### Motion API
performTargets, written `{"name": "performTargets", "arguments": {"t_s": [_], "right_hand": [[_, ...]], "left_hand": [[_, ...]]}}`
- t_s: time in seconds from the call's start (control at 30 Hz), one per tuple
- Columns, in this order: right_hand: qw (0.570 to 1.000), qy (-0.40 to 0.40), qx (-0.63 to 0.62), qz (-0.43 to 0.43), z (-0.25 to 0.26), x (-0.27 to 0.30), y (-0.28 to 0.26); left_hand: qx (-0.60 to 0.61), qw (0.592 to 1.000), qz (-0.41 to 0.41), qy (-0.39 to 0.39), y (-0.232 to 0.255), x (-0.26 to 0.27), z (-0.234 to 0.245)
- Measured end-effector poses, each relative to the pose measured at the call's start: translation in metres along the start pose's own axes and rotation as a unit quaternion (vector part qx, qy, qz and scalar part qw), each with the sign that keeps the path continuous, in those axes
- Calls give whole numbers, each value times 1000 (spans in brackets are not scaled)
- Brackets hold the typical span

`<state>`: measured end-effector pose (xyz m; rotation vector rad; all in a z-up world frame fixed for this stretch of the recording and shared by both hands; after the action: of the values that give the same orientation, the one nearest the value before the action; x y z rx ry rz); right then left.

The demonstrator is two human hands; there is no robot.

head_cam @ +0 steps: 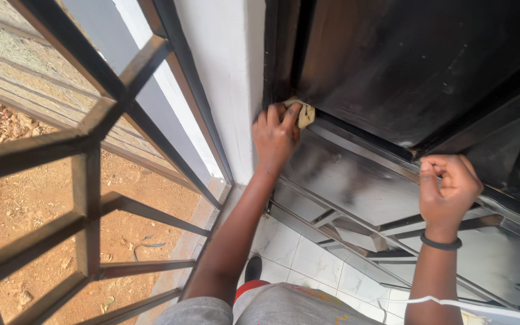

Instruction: The person cleans a black metal gate by wiping its various panels and frame with a cloth.

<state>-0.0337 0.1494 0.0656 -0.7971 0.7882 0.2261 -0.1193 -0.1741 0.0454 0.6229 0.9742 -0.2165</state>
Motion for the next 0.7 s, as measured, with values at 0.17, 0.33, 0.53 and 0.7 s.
{"name": "performTargets", "arguments": {"t_s": [0.17,0.33,0.53,0.7], "right_hand": [[999,16,-10,-30,-4,6,9],[999,21,8,-40,-4,9,15],[999,23,30,-23,-3,10,23],[1000,18,9,-23,-2,14,22]], "left_hand": [[71,986,150,-21,-9,6,12],[46,993,105,-32,6,-7,1],[-25,994,77,-78,6,-17,-9],[50,986,104,-123,-1,-24,6]]}}
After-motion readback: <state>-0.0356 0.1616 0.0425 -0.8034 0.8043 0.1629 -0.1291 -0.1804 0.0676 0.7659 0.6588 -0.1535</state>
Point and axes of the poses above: each hand's wrist, its own x-axis away from the middle knuckle, its own z-axis out of the back of the hand, y = z × x, the point moved 8 cm from there along -x, towards the middle knuckle, and after that the axes turned 8 degrees about x, right-handed, at the moved point
